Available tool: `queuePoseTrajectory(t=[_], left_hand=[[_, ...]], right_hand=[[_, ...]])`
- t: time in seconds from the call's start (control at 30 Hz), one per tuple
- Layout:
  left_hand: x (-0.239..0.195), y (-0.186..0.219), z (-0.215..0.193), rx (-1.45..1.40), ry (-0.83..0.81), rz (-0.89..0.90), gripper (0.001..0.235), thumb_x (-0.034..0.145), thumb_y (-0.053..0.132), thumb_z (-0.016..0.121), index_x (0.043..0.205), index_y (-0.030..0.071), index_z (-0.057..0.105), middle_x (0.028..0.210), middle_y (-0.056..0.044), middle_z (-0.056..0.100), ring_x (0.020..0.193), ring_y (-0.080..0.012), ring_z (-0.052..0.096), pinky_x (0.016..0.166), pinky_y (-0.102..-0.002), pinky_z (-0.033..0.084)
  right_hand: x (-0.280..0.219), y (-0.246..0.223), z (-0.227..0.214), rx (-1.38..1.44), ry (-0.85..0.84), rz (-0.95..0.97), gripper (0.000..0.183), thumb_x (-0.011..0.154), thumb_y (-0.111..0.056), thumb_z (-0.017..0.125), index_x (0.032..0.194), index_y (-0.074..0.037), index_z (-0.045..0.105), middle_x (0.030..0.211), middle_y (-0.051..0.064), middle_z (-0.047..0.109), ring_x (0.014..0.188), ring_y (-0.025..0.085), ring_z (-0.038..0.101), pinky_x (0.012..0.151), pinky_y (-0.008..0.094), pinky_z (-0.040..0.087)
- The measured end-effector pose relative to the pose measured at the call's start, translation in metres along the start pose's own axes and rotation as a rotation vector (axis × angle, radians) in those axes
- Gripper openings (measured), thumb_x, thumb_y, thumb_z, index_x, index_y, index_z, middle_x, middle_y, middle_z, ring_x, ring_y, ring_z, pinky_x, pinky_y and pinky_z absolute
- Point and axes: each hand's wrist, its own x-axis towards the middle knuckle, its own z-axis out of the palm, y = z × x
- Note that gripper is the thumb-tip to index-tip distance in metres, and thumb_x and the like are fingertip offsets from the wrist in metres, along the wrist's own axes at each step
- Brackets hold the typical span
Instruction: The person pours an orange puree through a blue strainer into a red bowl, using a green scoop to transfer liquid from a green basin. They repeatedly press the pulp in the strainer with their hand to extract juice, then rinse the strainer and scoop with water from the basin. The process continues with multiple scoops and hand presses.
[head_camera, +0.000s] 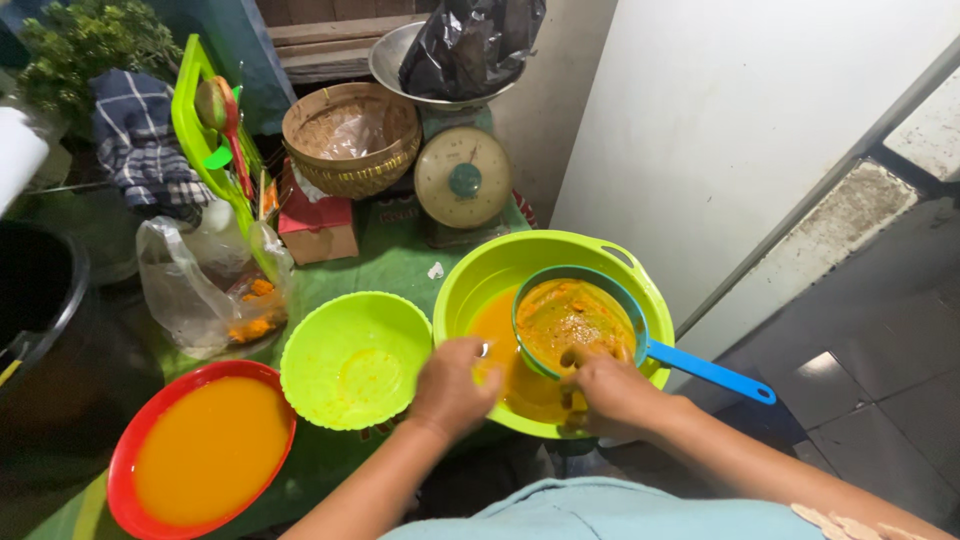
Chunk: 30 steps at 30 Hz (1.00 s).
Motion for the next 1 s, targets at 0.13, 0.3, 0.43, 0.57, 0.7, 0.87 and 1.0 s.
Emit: queuePoseTrajectory(t=[0.13, 0.3, 0.43, 0.57, 0.7, 0.87, 1.0], left_hand=[[-0.002, -0.038, -0.029, 0.366, -0.253, -0.345, 0.039, 0.081, 0.042, 0.078, 0.103, 0.010, 0.076, 0.115, -0.017, 0.062, 0.116, -0.0382, 0.054, 0.100, -0.053, 0.045], [-0.022, -0.060, -0.032, 0.575, -0.720, -0.378, 0.026, 0.084, 0.012, 0.069, 0.109, 0.012, 0.075, 0.123, -0.011, 0.064, 0.130, -0.0324, 0.049, 0.120, -0.061, 0.024], [-0.037, -0.066, -0.018, 0.591, -0.691, -0.282, 0.018, 0.084, 0.007, 0.066, 0.101, 0.008, 0.075, 0.114, -0.012, 0.069, 0.125, -0.0307, 0.054, 0.122, -0.059, 0.023], [-0.048, -0.074, -0.012, 0.649, -0.681, -0.180, 0.015, 0.080, 0.003, 0.068, 0.092, 0.008, 0.076, 0.104, -0.013, 0.071, 0.119, -0.0305, 0.058, 0.121, -0.057, 0.025], [-0.060, -0.078, -0.012, 0.651, -0.585, -0.090, 0.014, 0.081, 0.004, 0.065, 0.087, 0.008, 0.076, 0.096, -0.015, 0.073, 0.111, -0.0317, 0.061, 0.118, -0.057, 0.030], [-0.055, -0.064, -0.024, 0.588, -0.487, -0.116, 0.013, 0.079, 0.006, 0.065, 0.086, 0.006, 0.076, 0.095, -0.013, 0.071, 0.108, -0.0333, 0.061, 0.114, -0.057, 0.033], [-0.033, -0.029, -0.029, 0.223, -0.003, -0.139, 0.016, 0.073, 0.004, 0.064, 0.084, 0.006, 0.076, 0.091, -0.016, 0.072, 0.098, -0.0394, 0.064, 0.091, -0.050, 0.049]], right_hand=[[0.014, 0.002, -0.017, 0.015, 0.124, 0.040, 0.034, 0.073, -0.037, 0.086, 0.101, -0.020, 0.077, 0.134, 0.008, 0.060, 0.123, 0.034, 0.058, 0.105, 0.054, 0.039], [0.028, 0.029, -0.027, -0.042, 0.211, 0.330, 0.074, 0.065, -0.040, 0.091, 0.131, -0.023, 0.063, 0.138, 0.010, 0.057, 0.130, 0.032, 0.054, 0.106, 0.052, 0.042], [0.031, 0.062, -0.025, -0.028, 0.063, 0.591, 0.082, 0.076, -0.047, 0.086, 0.146, -0.024, 0.050, 0.140, 0.011, 0.059, 0.134, 0.031, 0.055, 0.109, 0.052, 0.043], [0.029, 0.084, -0.011, 0.015, 0.099, 0.636, 0.084, 0.081, -0.047, 0.082, 0.151, -0.021, 0.044, 0.137, 0.015, 0.063, 0.130, 0.034, 0.061, 0.104, 0.050, 0.050], [0.031, 0.092, 0.003, -0.002, 0.192, 0.673, 0.087, 0.080, -0.042, 0.084, 0.151, -0.022, 0.038, 0.142, 0.015, 0.054, 0.127, 0.034, 0.058, 0.102, 0.052, 0.047], [0.035, 0.106, 0.019, 0.124, 0.279, 0.708, 0.085, 0.078, -0.032, 0.085, 0.150, -0.016, 0.043, 0.130, 0.018, 0.065, 0.122, 0.036, 0.063, 0.099, 0.049, 0.050], [0.044, 0.124, 0.032, 0.338, 0.394, 0.778, 0.072, 0.079, -0.023, 0.082, 0.145, -0.013, 0.055, 0.113, 0.023, 0.073, 0.107, 0.036, 0.071, 0.091, 0.043, 0.056]])
